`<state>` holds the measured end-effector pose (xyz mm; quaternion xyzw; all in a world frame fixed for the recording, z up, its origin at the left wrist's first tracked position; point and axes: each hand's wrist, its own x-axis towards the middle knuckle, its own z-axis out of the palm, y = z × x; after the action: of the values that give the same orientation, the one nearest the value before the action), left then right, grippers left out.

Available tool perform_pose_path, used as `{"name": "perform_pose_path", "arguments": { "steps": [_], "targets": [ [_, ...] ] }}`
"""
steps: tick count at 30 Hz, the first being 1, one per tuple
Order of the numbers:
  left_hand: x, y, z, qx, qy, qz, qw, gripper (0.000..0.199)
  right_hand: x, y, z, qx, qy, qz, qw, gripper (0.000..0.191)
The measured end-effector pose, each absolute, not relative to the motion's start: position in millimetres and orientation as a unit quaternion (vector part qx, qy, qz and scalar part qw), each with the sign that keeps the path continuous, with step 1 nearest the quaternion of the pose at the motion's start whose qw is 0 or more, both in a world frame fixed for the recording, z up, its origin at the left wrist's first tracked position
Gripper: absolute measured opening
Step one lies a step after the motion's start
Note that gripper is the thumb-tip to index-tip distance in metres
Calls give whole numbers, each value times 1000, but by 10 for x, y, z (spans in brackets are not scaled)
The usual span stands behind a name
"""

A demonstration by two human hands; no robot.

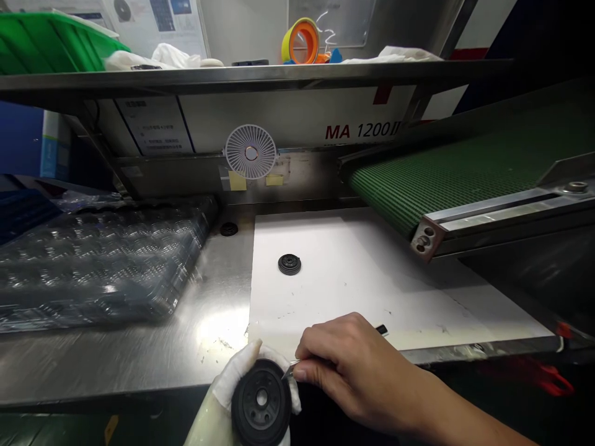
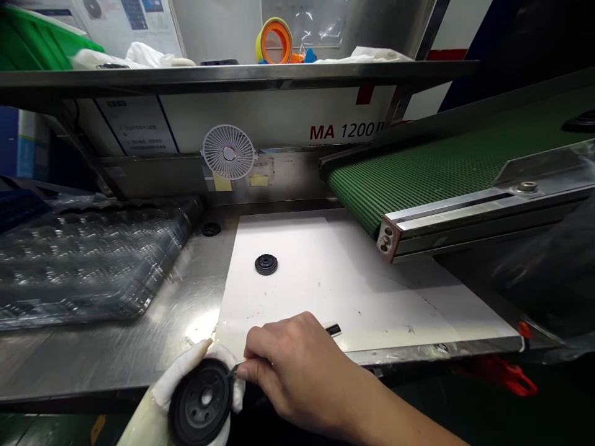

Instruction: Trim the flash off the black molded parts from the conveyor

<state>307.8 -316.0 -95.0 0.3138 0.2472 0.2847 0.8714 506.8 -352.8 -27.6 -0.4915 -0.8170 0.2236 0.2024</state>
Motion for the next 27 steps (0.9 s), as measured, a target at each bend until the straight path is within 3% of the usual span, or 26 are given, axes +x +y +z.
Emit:
{"name": "perform_pose_path", "arguments": {
  "steps": [7, 16, 21, 27],
  "targets": [
    [3135, -3203, -888, 291, 269, 307, 865, 44, 5152, -3694, -164, -484, -809, 297, 150, 9],
    [3218, -3269, -725, 284, 297, 349, 842, 42, 5114, -3566, -282, -525, -775, 261, 238, 12],
    [3235, -3278, -739, 265, 305, 333, 852, 42, 5103, -3560, -279, -514, -796, 245, 203, 13],
    [3205, -3277, -662, 147, 319, 304, 886, 24, 5181, -3669, -169, -492, -797, 311, 161, 12]
  ]
}}
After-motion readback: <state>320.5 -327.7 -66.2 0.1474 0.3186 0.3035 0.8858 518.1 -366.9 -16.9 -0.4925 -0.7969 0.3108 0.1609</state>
